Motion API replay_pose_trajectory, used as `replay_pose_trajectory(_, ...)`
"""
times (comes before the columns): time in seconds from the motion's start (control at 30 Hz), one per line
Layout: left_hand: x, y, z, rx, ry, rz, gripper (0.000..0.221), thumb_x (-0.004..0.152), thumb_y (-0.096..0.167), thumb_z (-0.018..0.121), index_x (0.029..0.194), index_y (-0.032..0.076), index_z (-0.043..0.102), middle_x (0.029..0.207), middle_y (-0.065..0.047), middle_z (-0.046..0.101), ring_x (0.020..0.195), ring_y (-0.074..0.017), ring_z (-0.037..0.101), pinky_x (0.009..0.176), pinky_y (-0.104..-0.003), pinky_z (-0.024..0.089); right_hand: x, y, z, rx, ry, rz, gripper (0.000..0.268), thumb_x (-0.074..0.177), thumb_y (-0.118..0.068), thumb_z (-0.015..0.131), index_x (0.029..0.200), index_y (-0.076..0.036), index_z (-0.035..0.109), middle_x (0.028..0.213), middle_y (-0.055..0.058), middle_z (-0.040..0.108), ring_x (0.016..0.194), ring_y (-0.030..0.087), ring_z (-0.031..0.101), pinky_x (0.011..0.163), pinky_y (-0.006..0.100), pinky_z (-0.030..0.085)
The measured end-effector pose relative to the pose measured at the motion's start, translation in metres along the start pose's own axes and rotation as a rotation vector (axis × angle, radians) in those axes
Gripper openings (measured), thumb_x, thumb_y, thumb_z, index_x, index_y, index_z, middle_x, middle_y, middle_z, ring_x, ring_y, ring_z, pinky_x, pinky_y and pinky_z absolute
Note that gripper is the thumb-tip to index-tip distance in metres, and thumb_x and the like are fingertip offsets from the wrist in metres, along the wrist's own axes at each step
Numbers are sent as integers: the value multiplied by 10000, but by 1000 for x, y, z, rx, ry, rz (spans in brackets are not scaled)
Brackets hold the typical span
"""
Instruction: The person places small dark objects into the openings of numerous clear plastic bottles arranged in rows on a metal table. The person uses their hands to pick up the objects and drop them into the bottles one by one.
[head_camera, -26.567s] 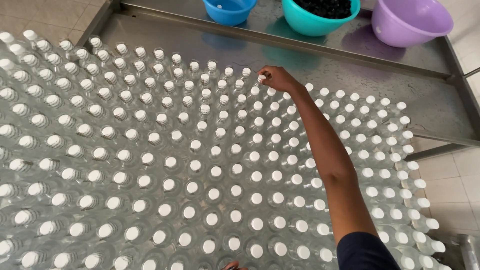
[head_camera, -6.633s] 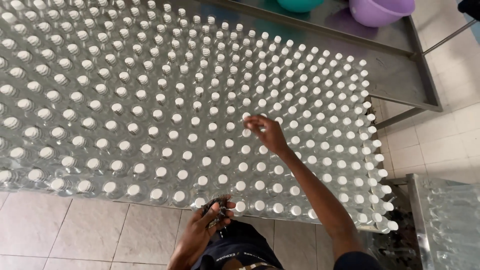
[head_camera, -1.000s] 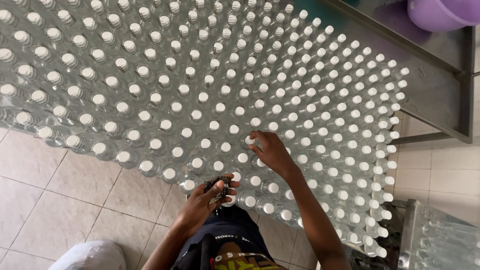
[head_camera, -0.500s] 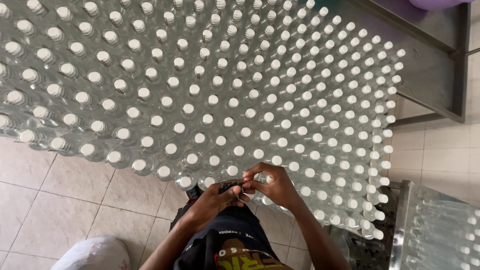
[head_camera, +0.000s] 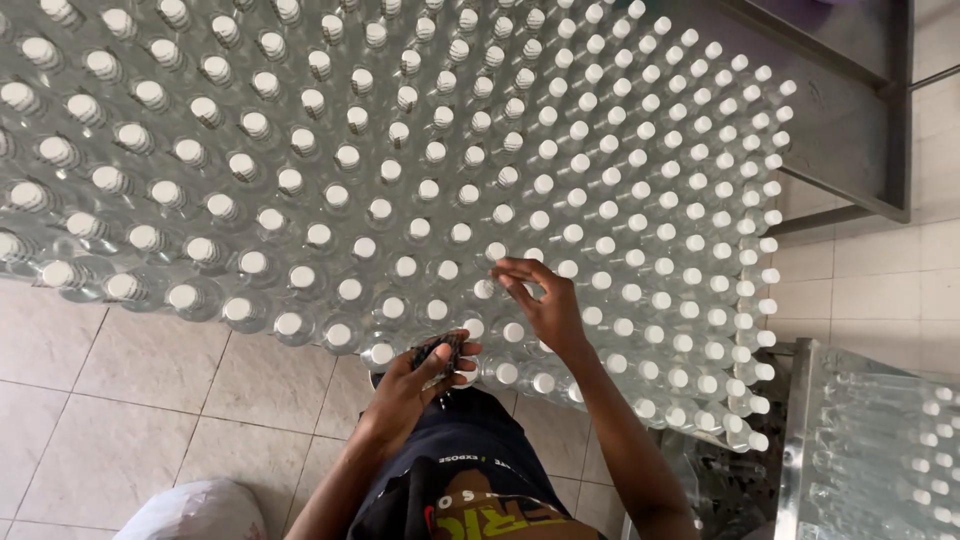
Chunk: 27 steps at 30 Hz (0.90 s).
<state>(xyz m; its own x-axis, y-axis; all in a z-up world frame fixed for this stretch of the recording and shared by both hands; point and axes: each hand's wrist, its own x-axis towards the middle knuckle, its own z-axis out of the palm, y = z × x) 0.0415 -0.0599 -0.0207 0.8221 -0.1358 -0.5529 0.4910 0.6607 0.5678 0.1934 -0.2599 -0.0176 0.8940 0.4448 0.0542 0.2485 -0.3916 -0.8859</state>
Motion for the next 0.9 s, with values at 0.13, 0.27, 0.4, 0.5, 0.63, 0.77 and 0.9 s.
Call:
replay_pose_trajectory(0.13, -20, 13, -3, 9, 57, -9, 580, 1020, 294, 583, 1485, -46, 654, 1349, -206, 800, 1148, -271, 749, 1001, -394, 598, 7, 38, 15, -148, -33, -169, 263, 1102, -165, 663, 1337, -74, 739, 1251, 88, 820, 1160, 204, 804, 978, 319, 660)
replay_pose_trajectory(0.27, -30, 15, -11, -58, 115, -17, 557, 1017, 254, 600, 1470, -64, 665, 1299, -229, 802, 1090, -271, 739, 965, -378, 584, -1, 54, 9, -384, -139, -243, 283, 1119, -188, 637, 1379, -125, 727, 1302, 48, 792, 1199, 233, 734, 980, 388, 615)
replay_pose_trajectory(0.4, -28, 8, -21, -72, 102, -15, 585, 1012, 248, 606, 1500, -75, 638, 1314, -238, 797, 1103, -279, 747, 975, -383, 591, -5, 45, 2, -390, -199, -254, 265, 1051, -232, 741, 1289, -115, 745, 1415, 42, 735, 1342, 243, 661, 1133, 429, 551)
replay_pose_trajectory(0.5, -29, 16, -15, -32, 79, 5, 528, 1030, 246, 596, 1440, -75, 683, 1273, -223, 813, 1050, -261, 742, 948, -374, 592, -5, 45, 5, -378, -172, -265, 193, 1029, -208, 774, 1203, -133, 735, 1335, 30, 768, 1275, 227, 700, 1070, 404, 585)
replay_pose_trajectory(0.63, -28, 20, -14, 5, 63, -13, 552, 1025, 282, 587, 1450, -59, 677, 1290, -202, 814, 1098, -263, 740, 961, -377, 591, -7, 55, 5, -439, -184, -198, 249, 1058, -249, 732, 1273, -132, 686, 1350, 31, 756, 1269, 239, 703, 1029, 414, 584)
replay_pose_trajectory(0.77, -29, 19, -16, 5, 57, -15, 559, 1019, 292, 593, 1453, -48, 681, 1303, -196, 816, 1133, -270, 749, 976, -385, 595, -3, 44, 6, -465, -276, -142, 450, 1079, -248, 695, 1506, -154, 590, 1418, 76, 704, 1301, 270, 682, 1027, 425, 584)
replay_pose_trajectory(0.9, -31, 18, -20, -2, 53, -8, 555, 1035, 283, 576, 1468, -51, 670, 1294, -196, 812, 1126, -268, 751, 963, -377, 592, 0, 39, 6, -496, -352, -121, 367, 1117, -260, 609, 1458, -129, 649, 1508, 78, 657, 1394, 279, 630, 1095, 461, 549)
